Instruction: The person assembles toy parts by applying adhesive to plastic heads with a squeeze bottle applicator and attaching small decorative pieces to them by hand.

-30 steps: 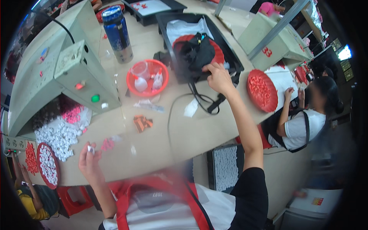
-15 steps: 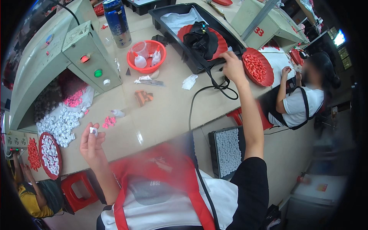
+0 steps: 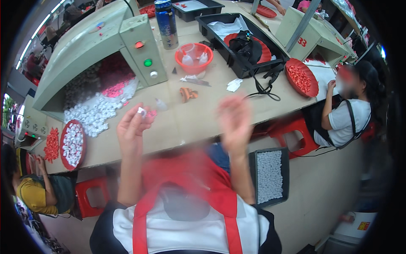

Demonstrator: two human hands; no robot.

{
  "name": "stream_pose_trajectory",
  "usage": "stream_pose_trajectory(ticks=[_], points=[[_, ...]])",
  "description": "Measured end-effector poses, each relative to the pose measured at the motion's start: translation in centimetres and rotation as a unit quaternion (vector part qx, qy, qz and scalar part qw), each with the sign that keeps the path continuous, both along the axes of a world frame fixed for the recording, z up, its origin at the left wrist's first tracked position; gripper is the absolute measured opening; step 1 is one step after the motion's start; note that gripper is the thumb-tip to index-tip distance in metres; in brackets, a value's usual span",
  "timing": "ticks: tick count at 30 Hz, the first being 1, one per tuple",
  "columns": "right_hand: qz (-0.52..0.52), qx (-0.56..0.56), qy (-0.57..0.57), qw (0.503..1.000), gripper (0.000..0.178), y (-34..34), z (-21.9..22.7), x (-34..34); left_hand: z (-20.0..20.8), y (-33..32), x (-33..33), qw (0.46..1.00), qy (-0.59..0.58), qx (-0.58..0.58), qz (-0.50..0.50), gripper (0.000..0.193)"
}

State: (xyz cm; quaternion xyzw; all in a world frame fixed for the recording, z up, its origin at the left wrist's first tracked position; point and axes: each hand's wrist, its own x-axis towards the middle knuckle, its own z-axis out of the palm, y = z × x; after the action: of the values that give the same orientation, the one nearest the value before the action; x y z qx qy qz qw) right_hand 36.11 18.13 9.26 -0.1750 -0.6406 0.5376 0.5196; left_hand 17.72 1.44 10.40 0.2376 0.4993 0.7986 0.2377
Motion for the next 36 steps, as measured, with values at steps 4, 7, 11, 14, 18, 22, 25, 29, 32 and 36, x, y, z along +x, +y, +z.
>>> stream_pose_trajectory(ticks=[4,7,11,14,18,22,25,29,32,36], points=[[-0.434,0.128,-0.104,0.886,0.032,8.9,1.7,5.8,-0.2,-3.5,1.0,0.996,0.033,-0.018,0.077,0.032],[-0.526,0.177,-0.352,0.754,0.026,10.0,-2.5,14.9,-1.9,-6.3,0.2,0.992,-0.015,-0.030,0.120,0.033],[-0.473,-0.066,-0.606,0.636,0.038,5.1,-5.2,22.8,-3.2,-10.0,-2.2,0.988,-0.041,-0.045,0.143,0.032],[-0.478,-0.165,-0.637,0.582,0.023,1.6,-5.3,25.4,-3.0,-11.2,-3.3,0.986,-0.054,-0.062,0.144,0.028],[-0.564,-0.199,-0.682,0.421,0.023,1.2,-5.5,25.6,-2.6,-11.1,-6.7,0.990,-0.032,-0.065,0.121,0.028],[-0.636,0.150,-0.345,0.674,0.020,2.1,1.2,12.1,-0.6,-9.8,-8.1,0.992,0.017,-0.081,0.099,0.028],[-0.257,-0.063,-0.163,0.951,0.026,8.4,1.9,-1.0,-1.5,-10.9,-7.6,0.985,-0.006,-0.062,0.164,0.028],[0.035,-0.240,-0.312,0.918,0.038,17.0,-4.3,-15.2,-3.9,-13.5,-4.7,0.947,-0.072,-0.062,0.308,0.027],[0.080,-0.288,-0.274,0.914,0.036,19.6,-8.0,-18.3,-6.5,-14.1,-2.9,0.926,-0.094,-0.062,0.361,0.027],[0.117,-0.331,-0.215,0.911,0.032,20.2,-8.5,-19.1,-9.1,-13.4,-0.6,0.908,-0.141,-0.080,0.385,0.027]])
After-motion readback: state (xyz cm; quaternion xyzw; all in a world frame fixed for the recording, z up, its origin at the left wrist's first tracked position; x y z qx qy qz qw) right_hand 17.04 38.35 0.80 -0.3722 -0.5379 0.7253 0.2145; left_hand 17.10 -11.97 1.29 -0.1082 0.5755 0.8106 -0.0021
